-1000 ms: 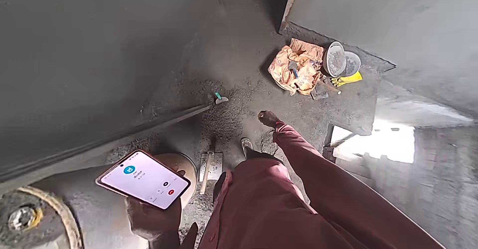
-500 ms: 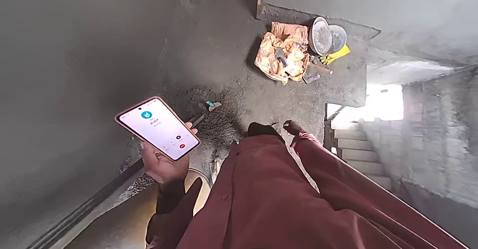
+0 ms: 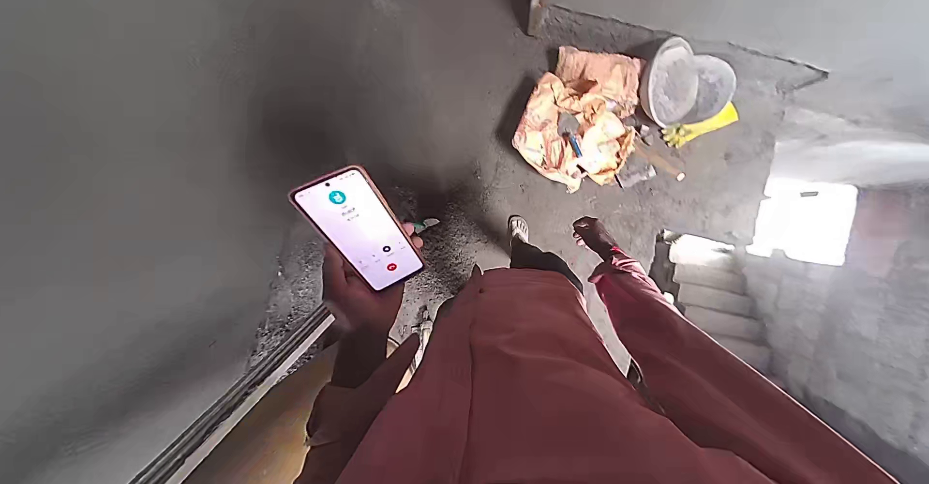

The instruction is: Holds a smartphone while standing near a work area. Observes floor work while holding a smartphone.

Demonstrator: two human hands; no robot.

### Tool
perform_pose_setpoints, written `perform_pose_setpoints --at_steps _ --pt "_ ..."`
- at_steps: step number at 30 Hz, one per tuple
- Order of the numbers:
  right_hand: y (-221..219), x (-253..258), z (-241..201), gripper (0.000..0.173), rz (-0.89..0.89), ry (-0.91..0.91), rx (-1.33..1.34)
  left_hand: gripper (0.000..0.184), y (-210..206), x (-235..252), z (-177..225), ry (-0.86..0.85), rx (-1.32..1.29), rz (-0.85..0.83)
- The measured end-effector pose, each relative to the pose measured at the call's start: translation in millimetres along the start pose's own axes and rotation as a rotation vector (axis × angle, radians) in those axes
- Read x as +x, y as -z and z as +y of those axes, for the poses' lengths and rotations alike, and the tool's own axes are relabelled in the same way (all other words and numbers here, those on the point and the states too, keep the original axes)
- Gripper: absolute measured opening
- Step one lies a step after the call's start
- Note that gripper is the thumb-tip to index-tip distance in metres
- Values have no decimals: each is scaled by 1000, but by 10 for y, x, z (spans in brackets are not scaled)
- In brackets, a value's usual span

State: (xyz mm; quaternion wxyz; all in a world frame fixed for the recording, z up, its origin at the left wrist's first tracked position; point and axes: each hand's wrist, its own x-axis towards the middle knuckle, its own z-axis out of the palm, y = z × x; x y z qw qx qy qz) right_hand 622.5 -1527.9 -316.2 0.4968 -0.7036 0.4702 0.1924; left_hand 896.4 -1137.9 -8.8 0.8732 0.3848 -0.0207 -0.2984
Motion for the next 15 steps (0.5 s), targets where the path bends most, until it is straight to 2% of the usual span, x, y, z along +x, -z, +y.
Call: perform_pose_setpoints --at_steps 3,7,11,15 --pt "427 498 -279 33 21 74 -53 62 -168 95 32 -49 -10 73" --pt "818 958 -1016 29 89 109 -69 61 -173 318 103 -71 22 134" --pt "606 1166 -1521 30 -2 147 -89 61 -130 589 232 -108 10 171" --pt "160 1288 -1600 33 -76 221 -263 64 5 1019 313 -132 -1 146"
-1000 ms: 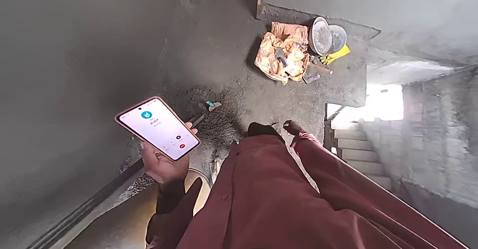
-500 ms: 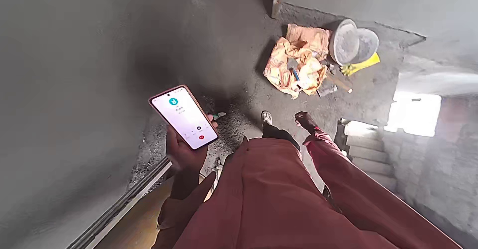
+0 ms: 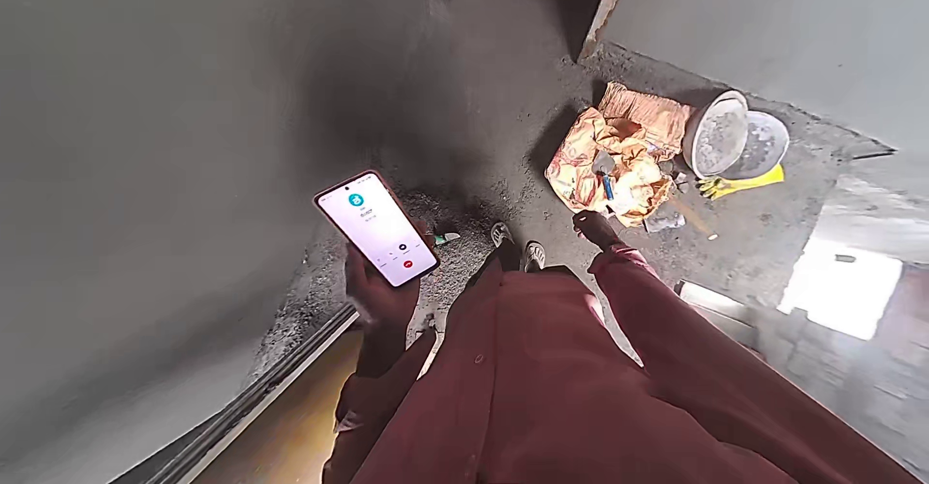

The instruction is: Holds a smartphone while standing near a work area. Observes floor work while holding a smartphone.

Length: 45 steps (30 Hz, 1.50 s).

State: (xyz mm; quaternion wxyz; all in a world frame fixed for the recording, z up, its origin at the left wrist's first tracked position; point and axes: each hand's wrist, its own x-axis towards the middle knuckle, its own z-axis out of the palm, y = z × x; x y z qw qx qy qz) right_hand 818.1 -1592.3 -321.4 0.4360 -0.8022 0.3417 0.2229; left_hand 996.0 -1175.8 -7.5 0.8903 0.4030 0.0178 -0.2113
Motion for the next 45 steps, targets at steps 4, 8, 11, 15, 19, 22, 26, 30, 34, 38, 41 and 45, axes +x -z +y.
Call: perform_pose_setpoints --at_steps 4,8,11,15,19,22,26,30,34,38,41,45 --pt "132 132 -167 35 -30 2 -102 64 -39 628 32 6 22 -35" --pt "558 201 -282 29 149 -88 53 63 -231 1176 190 34 22 -141" --pt "830 333 -325 30 241 -165 101 63 -382 1618 256 64 40 -179" --pt "787 596 -194 33 239 -211 148 63 -518 2257 238 119 70 -166" --pt "601 994 -82 34 186 -287 127 62 -717 2948 241 109 46 -189" --pt "592 1214 -221 36 57 -318 64 62 -898 3346 402 95 69 -199" --pt "1080 1936 -787 40 104 -214 47 60 -1120 3959 628 40 110 -229" --pt "1795 2446 -1839 37 312 -134 257 60 -1246 4707 655 97 122 -288" --pt "2060 2567 -2468 34 399 -109 334 62 -1431 5609 510 247 158 -476" --pt "1452 2490 -2545 33 558 -293 453 63 -1820 6562 276 515 199 -719" --pt "598 2067 -2734 39 629 -570 668 62 -2101 7033 178 723 274 -874" --pt "-1020 1595 -3059 38 646 -833 1163 61 -2483 7398 -64 926 354 -1119"
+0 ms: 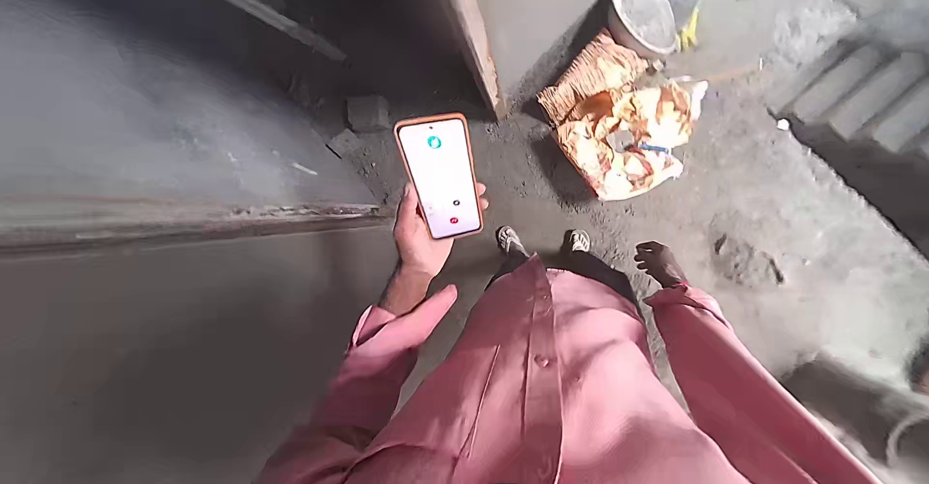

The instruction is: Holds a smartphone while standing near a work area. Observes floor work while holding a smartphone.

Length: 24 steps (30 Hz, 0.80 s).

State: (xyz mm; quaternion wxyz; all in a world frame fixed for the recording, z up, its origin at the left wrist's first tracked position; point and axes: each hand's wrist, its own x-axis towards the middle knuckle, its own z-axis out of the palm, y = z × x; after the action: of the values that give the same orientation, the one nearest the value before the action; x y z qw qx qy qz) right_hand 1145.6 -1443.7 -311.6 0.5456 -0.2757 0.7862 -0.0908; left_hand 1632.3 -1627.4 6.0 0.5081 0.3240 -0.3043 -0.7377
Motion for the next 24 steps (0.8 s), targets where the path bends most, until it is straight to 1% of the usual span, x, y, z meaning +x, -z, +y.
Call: perform_pose_setpoints --at_steps 1,2,4,5,7,9,11,13,15,17,20,22,24 --pt "-119 -282 422 38 46 -75 84 61 -25 66 -3 62 2 -54" --pt "-194 -507 729 37 108 -120 152 62 -91 202 -36 106 -1 -127" --pt "-407 -973 1165 37 215 -213 300 65 -315 420 -150 185 -1 -261" --pt "-605 -1171 1354 37 254 -261 356 68 -441 464 -195 229 6 -319" --pt "-1021 -1565 1625 38 307 -345 384 72 -799 502 -327 313 35 -448" --pt "-1422 -1904 1820 37 336 -395 410 71 -1167 414 -547 353 73 -570" --pt "-1879 -2053 1980 35 364 -428 496 67 -1411 270 -771 402 82 -669" --pt "-2225 -2080 2052 34 377 -439 610 69 -1533 90 -987 526 66 -726" --pt "-2511 -2127 2108 33 362 -467 654 76 -1546 -110 -1215 699 65 -816" --pt "-2829 -2226 2197 33 332 -493 626 81 -1524 -371 -1384 900 91 -880" --pt "-3162 -2231 2397 33 326 -531 628 82 -1453 -744 -1601 1173 157 -876" --pt "-3301 -2107 2522 33 333 -583 660 77 -1233 -842 -1751 1321 241 -842" --pt "-3437 -1931 2699 33 327 -647 651 68 -854 -837 -1898 1448 390 -774"
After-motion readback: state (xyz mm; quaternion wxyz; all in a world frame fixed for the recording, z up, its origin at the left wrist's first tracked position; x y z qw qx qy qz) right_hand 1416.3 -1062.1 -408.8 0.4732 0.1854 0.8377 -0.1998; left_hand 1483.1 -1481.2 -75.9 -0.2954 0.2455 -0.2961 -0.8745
